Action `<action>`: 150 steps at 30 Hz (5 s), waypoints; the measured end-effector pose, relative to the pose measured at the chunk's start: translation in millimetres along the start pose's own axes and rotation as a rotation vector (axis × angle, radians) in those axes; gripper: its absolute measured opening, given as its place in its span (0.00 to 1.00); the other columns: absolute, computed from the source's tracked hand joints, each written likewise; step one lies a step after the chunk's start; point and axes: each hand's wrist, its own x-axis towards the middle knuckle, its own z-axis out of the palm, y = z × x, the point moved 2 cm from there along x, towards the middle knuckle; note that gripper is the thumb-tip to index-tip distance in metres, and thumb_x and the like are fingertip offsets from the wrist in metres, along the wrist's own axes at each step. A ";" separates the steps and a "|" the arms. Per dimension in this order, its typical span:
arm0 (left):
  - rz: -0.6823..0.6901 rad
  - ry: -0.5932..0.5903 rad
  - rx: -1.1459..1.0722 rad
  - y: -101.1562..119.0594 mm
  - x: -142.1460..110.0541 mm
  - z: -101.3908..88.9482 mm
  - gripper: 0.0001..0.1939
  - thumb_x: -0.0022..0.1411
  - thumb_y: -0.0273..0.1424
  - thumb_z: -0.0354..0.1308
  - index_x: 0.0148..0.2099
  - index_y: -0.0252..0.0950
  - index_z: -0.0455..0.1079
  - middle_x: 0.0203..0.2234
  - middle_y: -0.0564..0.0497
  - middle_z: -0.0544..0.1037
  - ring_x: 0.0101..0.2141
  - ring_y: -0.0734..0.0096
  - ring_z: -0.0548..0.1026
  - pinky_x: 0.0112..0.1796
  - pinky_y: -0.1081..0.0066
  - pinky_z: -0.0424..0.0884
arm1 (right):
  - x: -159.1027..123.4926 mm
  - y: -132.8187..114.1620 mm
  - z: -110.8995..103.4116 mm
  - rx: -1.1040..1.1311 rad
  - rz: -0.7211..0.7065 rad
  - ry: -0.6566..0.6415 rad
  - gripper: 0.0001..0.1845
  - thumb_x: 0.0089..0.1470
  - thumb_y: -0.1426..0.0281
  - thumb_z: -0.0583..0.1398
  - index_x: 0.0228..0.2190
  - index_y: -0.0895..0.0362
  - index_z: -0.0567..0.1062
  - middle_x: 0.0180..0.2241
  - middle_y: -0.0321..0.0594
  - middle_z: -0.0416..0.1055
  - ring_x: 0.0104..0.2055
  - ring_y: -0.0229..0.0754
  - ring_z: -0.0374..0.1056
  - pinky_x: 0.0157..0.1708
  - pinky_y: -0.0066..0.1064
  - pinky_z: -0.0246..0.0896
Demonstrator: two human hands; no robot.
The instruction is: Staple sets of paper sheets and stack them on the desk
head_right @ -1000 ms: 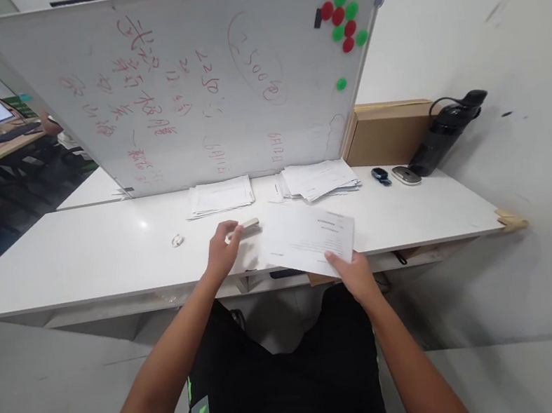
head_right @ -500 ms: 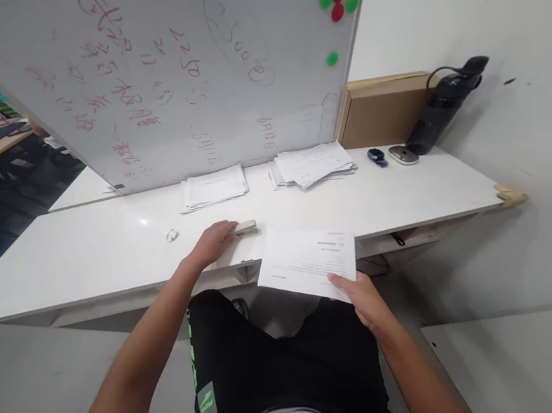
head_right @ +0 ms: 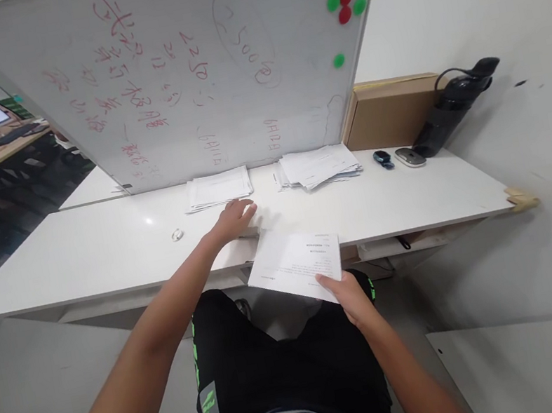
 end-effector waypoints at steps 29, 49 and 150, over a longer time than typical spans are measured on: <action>-0.052 -0.065 -0.052 -13.3 21.8 40.7 0.37 0.62 0.57 0.31 0.59 0.37 0.61 0.61 0.43 0.60 0.65 0.48 0.41 0.59 0.50 0.47 | 8.0 1.7 0.4 -0.047 -0.012 -0.069 0.22 0.41 0.65 0.69 0.40 0.59 0.77 0.46 0.46 0.75 0.43 0.51 0.73 0.32 0.35 0.74; -0.082 -0.081 0.151 -2.2 27.7 56.6 0.34 0.65 0.47 0.37 0.69 0.39 0.38 0.65 0.45 0.50 0.65 0.49 0.31 0.60 0.46 0.30 | 6.1 12.5 1.3 -0.073 0.089 0.030 0.23 0.42 0.64 0.69 0.41 0.59 0.77 0.47 0.47 0.74 0.45 0.51 0.73 0.42 0.38 0.72; 0.163 0.181 -0.073 -86.7 -67.9 16.1 0.19 0.59 0.46 0.55 0.47 0.39 0.72 0.52 0.45 0.72 0.53 0.56 0.67 0.53 0.56 0.61 | 45.4 -71.2 14.9 -0.171 -0.430 0.168 0.24 0.42 0.61 0.68 0.43 0.53 0.76 0.46 0.41 0.75 0.53 0.51 0.68 0.56 0.41 0.61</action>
